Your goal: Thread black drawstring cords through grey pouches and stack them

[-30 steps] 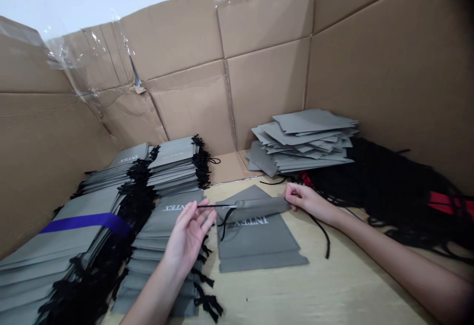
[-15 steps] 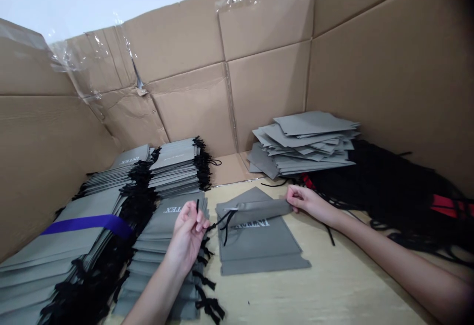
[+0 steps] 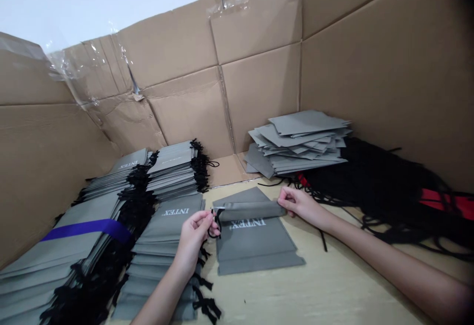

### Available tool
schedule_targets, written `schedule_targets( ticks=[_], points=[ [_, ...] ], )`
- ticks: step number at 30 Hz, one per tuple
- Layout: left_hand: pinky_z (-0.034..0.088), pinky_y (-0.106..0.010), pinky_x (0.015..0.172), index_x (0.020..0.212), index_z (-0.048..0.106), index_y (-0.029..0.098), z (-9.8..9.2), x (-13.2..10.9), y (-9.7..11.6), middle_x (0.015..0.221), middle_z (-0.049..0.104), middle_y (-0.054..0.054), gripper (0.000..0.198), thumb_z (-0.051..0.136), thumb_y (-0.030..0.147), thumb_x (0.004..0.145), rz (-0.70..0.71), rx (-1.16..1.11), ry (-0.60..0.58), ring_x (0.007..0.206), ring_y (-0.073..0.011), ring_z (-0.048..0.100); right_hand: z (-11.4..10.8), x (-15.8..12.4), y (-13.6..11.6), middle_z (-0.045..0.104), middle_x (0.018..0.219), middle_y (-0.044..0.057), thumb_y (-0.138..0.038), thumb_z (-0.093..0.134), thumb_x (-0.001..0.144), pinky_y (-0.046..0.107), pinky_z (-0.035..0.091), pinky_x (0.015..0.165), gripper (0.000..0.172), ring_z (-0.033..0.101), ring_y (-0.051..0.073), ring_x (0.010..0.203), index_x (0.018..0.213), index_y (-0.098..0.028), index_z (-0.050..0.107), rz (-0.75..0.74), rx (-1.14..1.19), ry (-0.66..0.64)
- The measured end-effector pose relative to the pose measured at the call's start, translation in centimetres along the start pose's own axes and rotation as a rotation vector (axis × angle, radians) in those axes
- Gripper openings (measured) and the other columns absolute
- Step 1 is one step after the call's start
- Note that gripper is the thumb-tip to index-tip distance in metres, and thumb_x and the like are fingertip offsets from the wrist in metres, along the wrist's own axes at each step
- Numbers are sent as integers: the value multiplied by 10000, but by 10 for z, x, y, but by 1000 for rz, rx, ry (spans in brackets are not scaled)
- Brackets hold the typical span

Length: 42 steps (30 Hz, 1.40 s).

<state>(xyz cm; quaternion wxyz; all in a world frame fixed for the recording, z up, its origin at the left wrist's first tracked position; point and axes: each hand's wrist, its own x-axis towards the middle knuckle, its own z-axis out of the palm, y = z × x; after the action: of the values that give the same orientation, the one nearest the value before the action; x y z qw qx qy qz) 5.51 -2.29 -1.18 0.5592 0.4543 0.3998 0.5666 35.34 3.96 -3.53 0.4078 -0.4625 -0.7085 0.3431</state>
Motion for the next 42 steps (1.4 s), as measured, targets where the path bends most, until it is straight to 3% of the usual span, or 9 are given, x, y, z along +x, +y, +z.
schedule_targets(
  ticks=[12,20,26,31,36,40,42],
  points=[
    [428,-189,499,788,578,127,-2,0,-3,574,622,0,254,672,350,710,14,44,-1,487,-99,572,0,-1,-1,465,569,-39,-326,512,790,233,319,452,178,450,116,465,673,-213,441,-41,-89,-1],
    [469,-225,545,841,523,147,0,0,-3,606,663,-17,279,651,353,704,138,177,0,512,-125,605,-2,-3,-9,505,608,-16,-321,525,767,245,325,520,176,460,146,568,656,-202,458,-110,-205,28],
    [475,-226,553,1000,544,141,0,-2,-3,614,667,-6,325,609,293,721,195,289,13,513,-121,601,-5,-11,-21,536,638,-12,-253,507,776,243,340,552,116,490,151,599,681,-197,472,-142,-295,-18],
    [477,-233,555,790,668,131,-2,-2,-2,631,670,-29,195,638,291,681,203,398,20,539,-138,604,-6,-14,-25,551,656,-8,-228,510,776,244,341,568,94,498,152,610,693,-194,484,-160,-336,-14],
    [468,-254,620,708,660,155,-4,-2,-2,661,645,-24,134,617,282,711,284,528,31,624,-161,591,-6,-14,-24,547,648,-12,-222,496,784,239,344,567,96,497,146,606,693,-196,478,-169,-366,-21],
    [405,-300,830,645,649,170,-10,-2,7,915,593,-66,148,593,269,740,492,638,61,933,-212,536,-9,-11,-17,538,624,-18,-234,501,777,238,333,548,107,494,147,589,681,-197,470,-144,-390,-7],
    [378,-300,861,636,638,174,-13,-3,13,967,547,-65,164,600,289,746,549,581,34,994,-214,493,-12,-9,-14,540,631,-12,-243,497,777,241,333,547,112,498,152,597,679,-197,470,-127,-406,16]
  ],
)
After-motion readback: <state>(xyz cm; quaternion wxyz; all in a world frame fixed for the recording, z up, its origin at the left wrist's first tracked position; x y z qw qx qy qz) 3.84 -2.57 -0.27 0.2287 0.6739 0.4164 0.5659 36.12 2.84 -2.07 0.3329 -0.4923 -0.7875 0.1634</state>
